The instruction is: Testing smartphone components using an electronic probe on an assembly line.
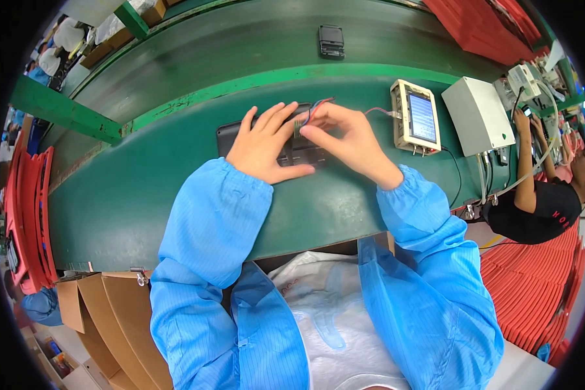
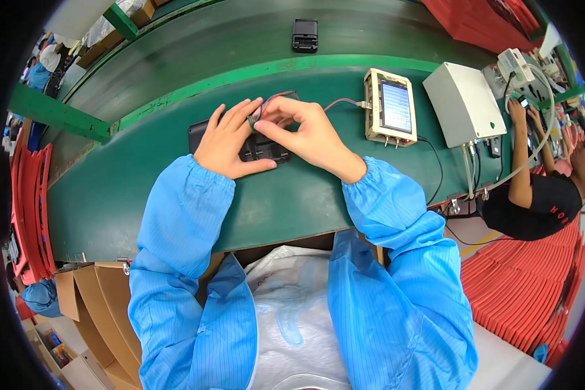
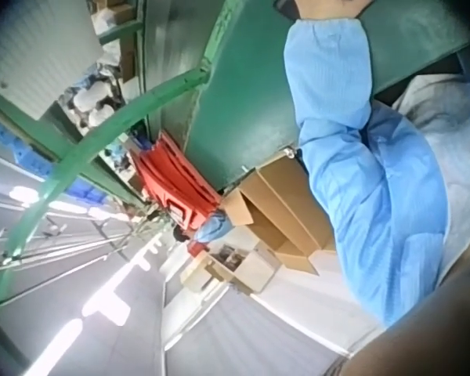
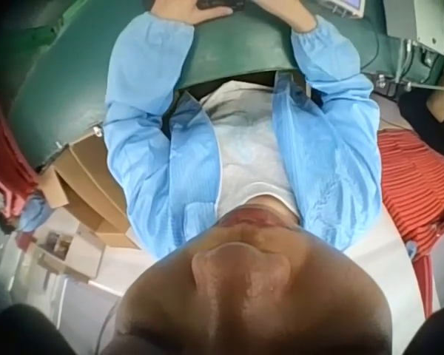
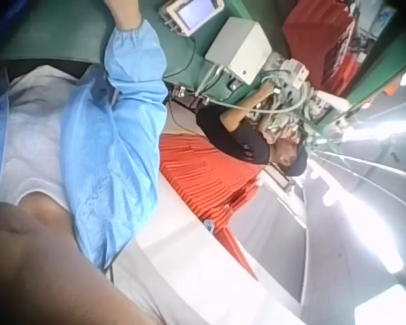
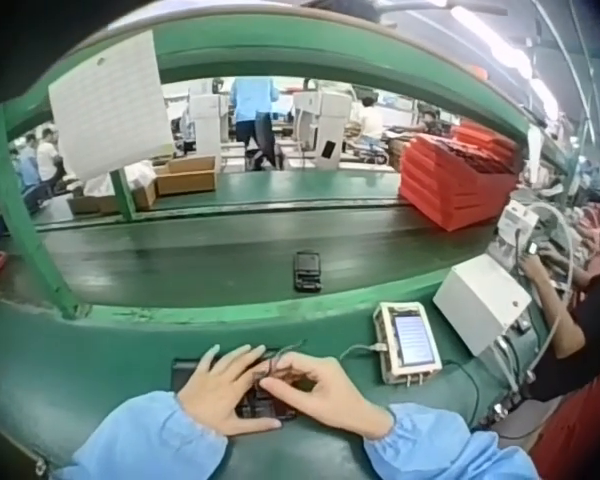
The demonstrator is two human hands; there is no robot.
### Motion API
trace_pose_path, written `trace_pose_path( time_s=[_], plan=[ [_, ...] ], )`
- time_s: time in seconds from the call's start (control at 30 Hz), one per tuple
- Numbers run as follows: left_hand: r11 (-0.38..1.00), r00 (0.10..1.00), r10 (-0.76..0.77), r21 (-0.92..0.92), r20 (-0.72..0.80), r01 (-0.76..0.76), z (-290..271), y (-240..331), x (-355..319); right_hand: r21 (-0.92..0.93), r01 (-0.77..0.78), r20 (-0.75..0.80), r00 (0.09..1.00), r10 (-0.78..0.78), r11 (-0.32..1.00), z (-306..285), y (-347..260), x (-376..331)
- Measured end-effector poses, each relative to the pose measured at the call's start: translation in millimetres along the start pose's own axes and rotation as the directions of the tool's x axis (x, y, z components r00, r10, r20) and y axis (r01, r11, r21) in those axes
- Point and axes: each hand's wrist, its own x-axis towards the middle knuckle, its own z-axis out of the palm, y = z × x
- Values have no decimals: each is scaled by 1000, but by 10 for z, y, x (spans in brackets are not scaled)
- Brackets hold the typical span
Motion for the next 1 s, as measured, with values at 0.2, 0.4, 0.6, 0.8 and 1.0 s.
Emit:
trace_pose_path(
  time_s=[0.2,0.4,0.6,0.8,1.0],
  plan=[
    [999,999,-29,-30,-31,28,61,132,58,-72,-28,-39,999,25,997,-101,9,-77],
    [1000,1000,-19,-19,-19,19,45,141,65,-72,18,-20,1000,-20,997,-113,81,-72],
    [1000,999,-20,-13,-29,20,46,142,57,-103,37,-49,998,-42,994,-65,87,-80],
    [1000,999,-21,-8,-30,21,53,140,56,-98,37,-44,998,-42,994,-60,88,-74],
    [1000,999,-24,-4,-28,24,52,139,55,-124,33,-32,999,-37,992,-73,66,-74]
  ],
)
